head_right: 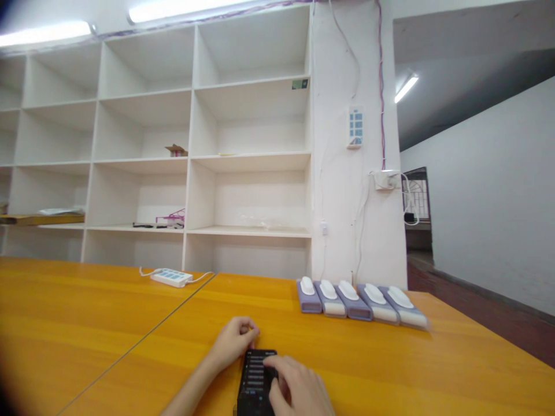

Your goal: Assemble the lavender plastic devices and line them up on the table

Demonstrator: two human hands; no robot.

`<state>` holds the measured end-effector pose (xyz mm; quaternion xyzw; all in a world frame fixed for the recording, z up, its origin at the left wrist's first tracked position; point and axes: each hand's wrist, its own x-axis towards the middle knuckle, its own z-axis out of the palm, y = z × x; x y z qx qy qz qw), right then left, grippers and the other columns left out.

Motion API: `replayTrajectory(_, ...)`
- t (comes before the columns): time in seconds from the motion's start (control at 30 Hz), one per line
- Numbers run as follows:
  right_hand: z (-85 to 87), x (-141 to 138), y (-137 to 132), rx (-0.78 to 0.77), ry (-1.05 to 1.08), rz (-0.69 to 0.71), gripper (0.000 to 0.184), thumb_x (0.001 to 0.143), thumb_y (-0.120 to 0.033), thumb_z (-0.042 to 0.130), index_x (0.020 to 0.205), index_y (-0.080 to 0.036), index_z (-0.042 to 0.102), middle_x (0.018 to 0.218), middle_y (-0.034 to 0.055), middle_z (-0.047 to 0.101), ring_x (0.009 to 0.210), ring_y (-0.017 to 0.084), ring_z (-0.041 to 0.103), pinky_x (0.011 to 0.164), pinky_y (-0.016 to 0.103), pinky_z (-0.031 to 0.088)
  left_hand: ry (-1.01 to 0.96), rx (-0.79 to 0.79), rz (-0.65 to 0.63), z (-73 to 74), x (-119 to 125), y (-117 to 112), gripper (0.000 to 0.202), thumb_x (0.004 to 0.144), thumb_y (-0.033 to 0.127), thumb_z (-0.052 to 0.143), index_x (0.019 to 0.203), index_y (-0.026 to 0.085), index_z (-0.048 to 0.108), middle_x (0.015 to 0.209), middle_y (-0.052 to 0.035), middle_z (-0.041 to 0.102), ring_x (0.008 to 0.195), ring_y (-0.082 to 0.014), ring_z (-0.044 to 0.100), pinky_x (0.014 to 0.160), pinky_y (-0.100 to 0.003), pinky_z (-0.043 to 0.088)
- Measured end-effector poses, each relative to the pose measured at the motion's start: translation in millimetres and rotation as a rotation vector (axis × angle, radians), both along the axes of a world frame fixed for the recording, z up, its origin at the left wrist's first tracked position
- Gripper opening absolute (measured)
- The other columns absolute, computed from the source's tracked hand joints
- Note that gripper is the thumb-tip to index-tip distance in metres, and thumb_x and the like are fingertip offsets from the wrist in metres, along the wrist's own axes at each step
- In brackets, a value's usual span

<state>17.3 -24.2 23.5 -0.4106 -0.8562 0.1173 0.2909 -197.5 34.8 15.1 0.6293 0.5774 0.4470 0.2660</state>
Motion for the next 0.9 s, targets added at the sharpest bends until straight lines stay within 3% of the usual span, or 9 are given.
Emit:
replayTrajectory(0.17,-7.8,1,9,-0.018,-0.001,0.019,0.041,0.084,-0.021,0.046,0.118,-0.029,0.067,0.098,0.003,0.074,0.087,0.021,0.069,0.079,0.027,0.047,-0.011,-0.007,-0.012,3.0,1,-2,0.027,0.075,0.041,0.062,0.077,0.015,0.07,0.062,-0.0023,0.07,0.064,-0.0198,0.064,0.064,-0.027,0.044)
replayTrajectory(0.27,-12.3,1,14,-0.073,0.012,-0.025,0.046,0.083,-0.018,0.047,0.127,-0.027,0.057,0.085,0.0006,0.072,0.076,0.019,0.067,0.069,0.025,0.044,-0.011,-0.012,-0.01,3.8,1,-3,0.028,0.074,0.042,0.062,0.078,0.015,0.07,0.063,-0.0025,0.071,0.064,-0.0203,0.064,0.065,-0.027,0.044)
replayTrajectory(0.37,-14.6,0,17,-0.089,0.002,-0.043,0.046,0.079,-0.015,0.05,0.124,-0.025,0.055,0.077,-0.0022,0.068,0.07,0.018,0.065,0.064,0.024,0.041,-0.009,-0.014,-0.005,4.3,1,-4,0.028,0.074,0.042,0.062,0.077,0.015,0.069,0.063,-0.0027,0.071,0.064,-0.0201,0.064,0.065,-0.027,0.044)
replayTrajectory(0.63,-13.0,1,17,-0.112,0.02,-0.003,0.052,0.073,-0.012,0.054,0.123,-0.027,0.052,0.073,-0.0054,0.067,0.068,0.016,0.064,0.063,0.022,0.039,-0.009,-0.013,0.003,5.0,2,-4,0.026,0.074,0.04,0.061,0.076,0.015,0.069,0.062,-0.0024,0.07,0.064,-0.02,0.065,0.064,-0.027,0.044)
replayTrajectory(0.9,-14.0,0,18,-0.105,0.04,-0.023,0.042,0.081,-0.016,0.051,0.121,-0.027,0.053,0.076,-0.0044,0.066,0.061,0.014,0.058,0.057,0.022,0.036,-0.019,-0.007,0.009,3.7,3,-3,0.026,0.074,0.04,0.062,0.075,0.016,0.069,0.061,-0.0022,0.07,0.063,-0.0199,0.064,0.063,-0.027,0.043)
